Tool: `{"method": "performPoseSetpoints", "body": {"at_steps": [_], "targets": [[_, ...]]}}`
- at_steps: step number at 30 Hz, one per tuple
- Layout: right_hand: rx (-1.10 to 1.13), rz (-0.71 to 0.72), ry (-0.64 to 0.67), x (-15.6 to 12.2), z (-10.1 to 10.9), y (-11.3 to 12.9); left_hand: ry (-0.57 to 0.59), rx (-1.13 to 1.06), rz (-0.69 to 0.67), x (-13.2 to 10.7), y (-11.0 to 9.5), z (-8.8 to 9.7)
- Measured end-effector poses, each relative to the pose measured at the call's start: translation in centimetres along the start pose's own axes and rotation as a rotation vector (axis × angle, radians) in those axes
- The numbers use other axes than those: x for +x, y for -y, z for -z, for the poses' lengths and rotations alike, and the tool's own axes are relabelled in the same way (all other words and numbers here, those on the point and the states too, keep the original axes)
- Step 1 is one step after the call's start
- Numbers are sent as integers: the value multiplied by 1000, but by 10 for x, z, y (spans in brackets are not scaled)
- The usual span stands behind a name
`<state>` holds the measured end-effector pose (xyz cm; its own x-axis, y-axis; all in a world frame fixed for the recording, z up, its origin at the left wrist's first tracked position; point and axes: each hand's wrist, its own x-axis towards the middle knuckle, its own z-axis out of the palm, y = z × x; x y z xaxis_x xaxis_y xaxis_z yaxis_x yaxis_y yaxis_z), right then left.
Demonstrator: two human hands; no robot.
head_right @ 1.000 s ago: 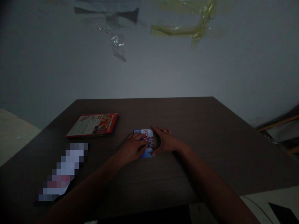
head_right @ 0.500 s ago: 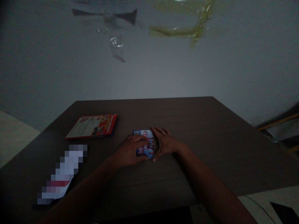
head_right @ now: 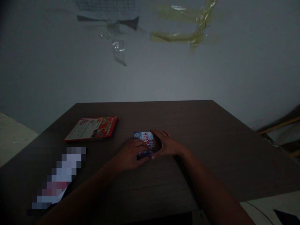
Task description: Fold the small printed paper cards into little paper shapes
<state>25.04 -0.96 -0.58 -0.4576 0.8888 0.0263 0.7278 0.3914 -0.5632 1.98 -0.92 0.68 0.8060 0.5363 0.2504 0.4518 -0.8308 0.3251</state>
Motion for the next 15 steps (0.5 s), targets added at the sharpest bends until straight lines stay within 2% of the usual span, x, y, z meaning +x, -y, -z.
{"method": "performPoseSetpoints", "body": {"at_steps": [7, 15], "targets": [[248, 64, -237, -5, 1, 5, -108, -65, 33, 0, 5, -2], [460, 44, -183, 0, -9, 9, -287, -220, 155, 0, 6, 0]]}}
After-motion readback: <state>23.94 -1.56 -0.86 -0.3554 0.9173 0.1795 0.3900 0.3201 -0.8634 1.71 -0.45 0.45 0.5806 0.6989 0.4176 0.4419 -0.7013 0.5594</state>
